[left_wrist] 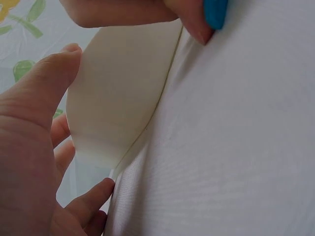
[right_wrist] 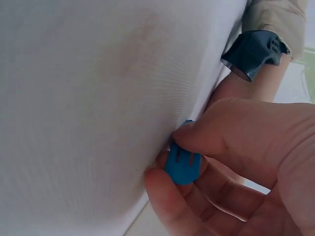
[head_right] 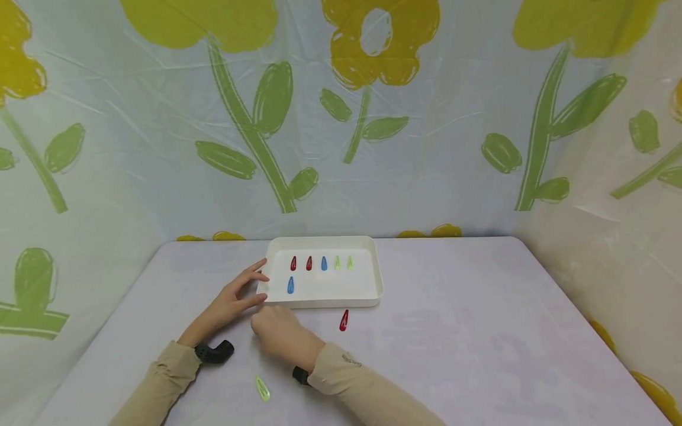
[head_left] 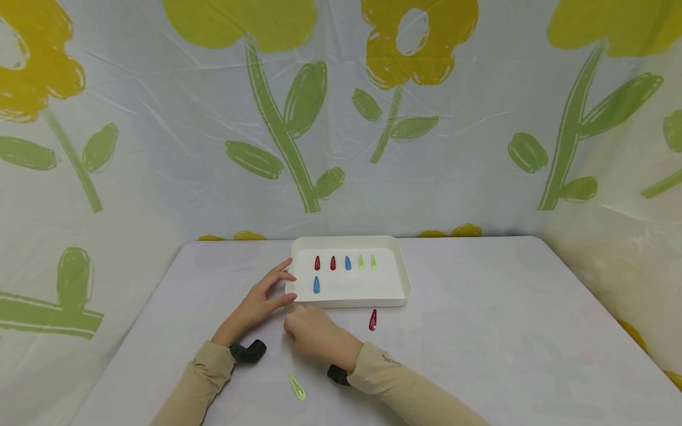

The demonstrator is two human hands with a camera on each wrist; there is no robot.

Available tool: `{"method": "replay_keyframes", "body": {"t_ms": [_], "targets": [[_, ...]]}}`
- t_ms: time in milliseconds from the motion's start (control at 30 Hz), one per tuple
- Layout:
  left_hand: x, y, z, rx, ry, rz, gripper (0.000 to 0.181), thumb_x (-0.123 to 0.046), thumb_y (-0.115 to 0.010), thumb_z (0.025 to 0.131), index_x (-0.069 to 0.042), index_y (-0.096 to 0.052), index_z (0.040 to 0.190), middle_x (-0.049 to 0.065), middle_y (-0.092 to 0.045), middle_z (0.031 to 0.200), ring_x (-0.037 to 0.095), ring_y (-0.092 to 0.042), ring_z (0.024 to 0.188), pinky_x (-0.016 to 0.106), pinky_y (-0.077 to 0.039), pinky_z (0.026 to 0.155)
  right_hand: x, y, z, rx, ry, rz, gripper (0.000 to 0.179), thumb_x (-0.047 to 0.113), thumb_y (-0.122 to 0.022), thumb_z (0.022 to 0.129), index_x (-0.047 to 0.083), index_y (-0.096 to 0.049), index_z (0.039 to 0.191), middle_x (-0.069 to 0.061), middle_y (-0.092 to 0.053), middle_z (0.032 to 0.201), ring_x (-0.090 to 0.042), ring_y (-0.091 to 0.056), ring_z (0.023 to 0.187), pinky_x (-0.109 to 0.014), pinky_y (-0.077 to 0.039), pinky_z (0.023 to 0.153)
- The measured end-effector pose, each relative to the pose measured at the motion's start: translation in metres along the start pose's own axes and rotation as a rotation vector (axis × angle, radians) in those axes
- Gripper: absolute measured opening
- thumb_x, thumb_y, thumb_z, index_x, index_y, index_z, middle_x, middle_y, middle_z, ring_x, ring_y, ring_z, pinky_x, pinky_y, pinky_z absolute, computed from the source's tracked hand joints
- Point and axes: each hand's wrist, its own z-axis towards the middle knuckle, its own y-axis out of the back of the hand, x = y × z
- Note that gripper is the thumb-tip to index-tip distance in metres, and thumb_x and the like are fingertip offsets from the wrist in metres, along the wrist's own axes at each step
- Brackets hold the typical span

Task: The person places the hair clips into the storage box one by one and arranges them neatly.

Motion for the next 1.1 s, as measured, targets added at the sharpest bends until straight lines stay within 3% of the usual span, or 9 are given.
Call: {"method": "replay_keyframes", "body": {"t_ms": [167, 300, 433, 767, 1100], "targets": [[0.0, -0.001, 0.0, -0.004, -0.014, -0.014, 0.037, -0.018, -0.075, 0.09, -0.012, -0.06, 0.123, 0.004, -0.029, 0.161, 0.03, -0.018, 0.15, 0.061, -0.016, 0.116, -0.002, 0.001, -0.003, 0.014, -0.018, 0.038, 0.022, 0.005, -0.079, 0.079, 0.015, -0.065, 0.064, 0.01, -0.035, 0.058, -0.006, -0.03, 0.06, -0.019, -0.023, 0.052], [0.0, 0.0, 0.0, 0.003, 0.008, 0.004, 0.037, -0.025, -0.074, 0.092, -0.014, -0.06, 0.124, -0.002, -0.028, 0.161, 0.024, -0.017, 0.15, 0.057, -0.016, 0.118, -0.003, 0.002, -0.007, 0.042, -0.059, 0.101, 0.023, 0.003, -0.079, 0.079, 0.014, -0.065, 0.064, 0.009, -0.03, 0.057, -0.007, -0.028, 0.059, -0.02, -0.021, 0.049], [-0.001, 0.001, -0.001, 0.005, 0.024, 0.004, 0.038, -0.03, -0.073, 0.092, -0.015, -0.06, 0.124, -0.005, -0.028, 0.161, 0.02, -0.016, 0.15, 0.055, -0.015, 0.118, -0.003, 0.004, -0.01, 0.062, -0.091, 0.133, 0.015, 0.003, -0.079, 0.08, 0.012, -0.071, 0.07, 0.011, -0.037, 0.056, -0.006, -0.032, 0.059, -0.018, -0.026, 0.05], [0.0, 0.001, -0.002, 0.012, 0.017, -0.009, 0.038, -0.03, -0.073, 0.093, -0.015, -0.06, 0.125, -0.005, -0.026, 0.162, 0.019, -0.015, 0.15, 0.056, -0.015, 0.118, -0.005, 0.007, -0.016, 0.059, -0.104, 0.174, 0.016, -0.002, -0.077, 0.077, 0.012, -0.071, 0.072, 0.012, -0.051, 0.062, -0.004, -0.043, 0.061, -0.015, -0.037, 0.053], [0.002, 0.0, -0.002, 0.005, 0.025, -0.015, 0.035, -0.029, -0.073, 0.093, -0.016, -0.061, 0.123, -0.005, -0.027, 0.162, 0.018, -0.014, 0.15, 0.057, -0.012, 0.118, -0.006, 0.009, -0.018, 0.073, -0.116, 0.194, 0.016, -0.002, -0.077, 0.077, 0.012, -0.07, 0.075, 0.011, -0.052, 0.064, -0.004, -0.046, 0.063, -0.016, -0.039, 0.055]]}}
